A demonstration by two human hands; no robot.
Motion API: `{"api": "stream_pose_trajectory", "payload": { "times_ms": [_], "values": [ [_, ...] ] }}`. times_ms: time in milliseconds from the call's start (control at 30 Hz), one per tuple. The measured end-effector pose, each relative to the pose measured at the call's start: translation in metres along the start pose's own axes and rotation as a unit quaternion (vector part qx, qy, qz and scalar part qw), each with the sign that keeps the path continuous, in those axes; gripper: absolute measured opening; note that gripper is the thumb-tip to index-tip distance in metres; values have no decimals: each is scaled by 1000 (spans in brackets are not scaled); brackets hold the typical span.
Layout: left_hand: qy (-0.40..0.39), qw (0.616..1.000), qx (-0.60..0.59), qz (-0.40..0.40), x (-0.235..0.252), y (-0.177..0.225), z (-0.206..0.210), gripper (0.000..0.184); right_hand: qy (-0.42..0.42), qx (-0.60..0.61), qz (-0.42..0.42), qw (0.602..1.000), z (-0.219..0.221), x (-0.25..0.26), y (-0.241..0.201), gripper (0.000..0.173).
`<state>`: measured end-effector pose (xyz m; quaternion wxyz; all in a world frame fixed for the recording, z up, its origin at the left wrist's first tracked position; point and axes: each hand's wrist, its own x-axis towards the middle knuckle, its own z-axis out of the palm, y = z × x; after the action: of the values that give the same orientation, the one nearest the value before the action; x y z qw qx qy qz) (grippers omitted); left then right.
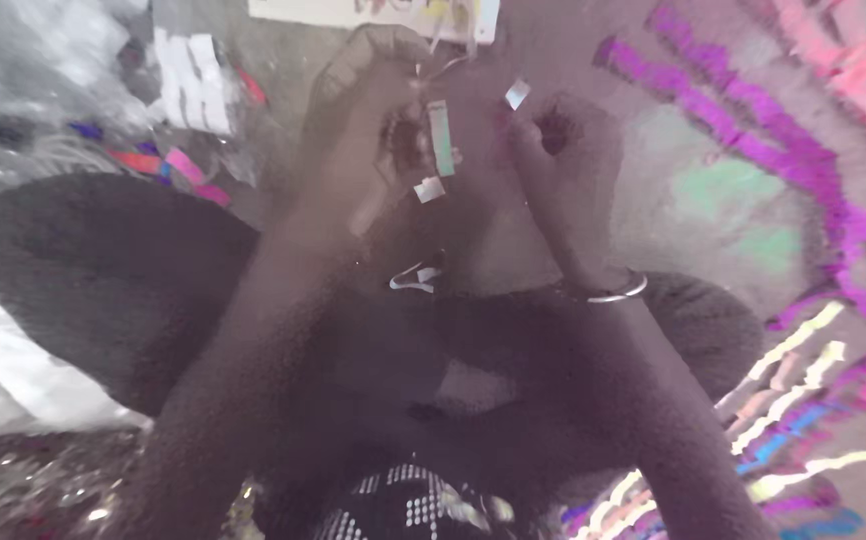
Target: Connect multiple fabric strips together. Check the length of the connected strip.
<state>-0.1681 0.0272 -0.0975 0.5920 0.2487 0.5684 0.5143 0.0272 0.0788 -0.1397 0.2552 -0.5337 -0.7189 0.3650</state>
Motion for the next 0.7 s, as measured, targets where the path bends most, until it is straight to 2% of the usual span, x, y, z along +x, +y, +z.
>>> {"api": "stream_pose_trajectory", "payload": {
  "times_ms": [100, 200, 267, 333, 400, 467, 533, 600, 633, 700],
  "values": [
    [42, 998, -43, -8, 2, 4, -3, 19, -62, -48, 46, 996, -9, 5, -3, 32],
    [35, 999, 2, 19, 1, 2, -7, 9, -123, -68, 66, 988, -18, 7, -8, 33],
    [47, 989, 130, 60, 1, 1, -5, 13, -144, -61, 73, 985, -19, 8, -5, 31],
    [67, 950, 286, 107, 3, -1, -3, 17, -147, -63, 81, 984, -20, 9, -4, 30],
    [63, 918, 366, 141, 6, -5, -6, 24, -154, -66, 84, 982, -21, 8, -4, 32],
    [49, 923, 359, 131, 6, -4, -7, 25, -174, -79, 83, 978, -22, 6, -3, 33],
    [35, 951, 289, 108, 6, -5, -7, 16, -193, -92, 67, 974, -21, 5, -1, 32],
    [9, 966, 238, 102, 6, -7, -5, 11, -195, -74, -3, 978, -18, 5, 1, 34],
    [-4, 968, 232, 93, 5, -8, -3, 12, -201, -38, -48, 978, -17, 5, 0, 36],
    [-21, 973, 217, 73, 1, -7, 1, 12, -248, 111, -117, 955, -9, 8, -1, 42]
  ]
}}
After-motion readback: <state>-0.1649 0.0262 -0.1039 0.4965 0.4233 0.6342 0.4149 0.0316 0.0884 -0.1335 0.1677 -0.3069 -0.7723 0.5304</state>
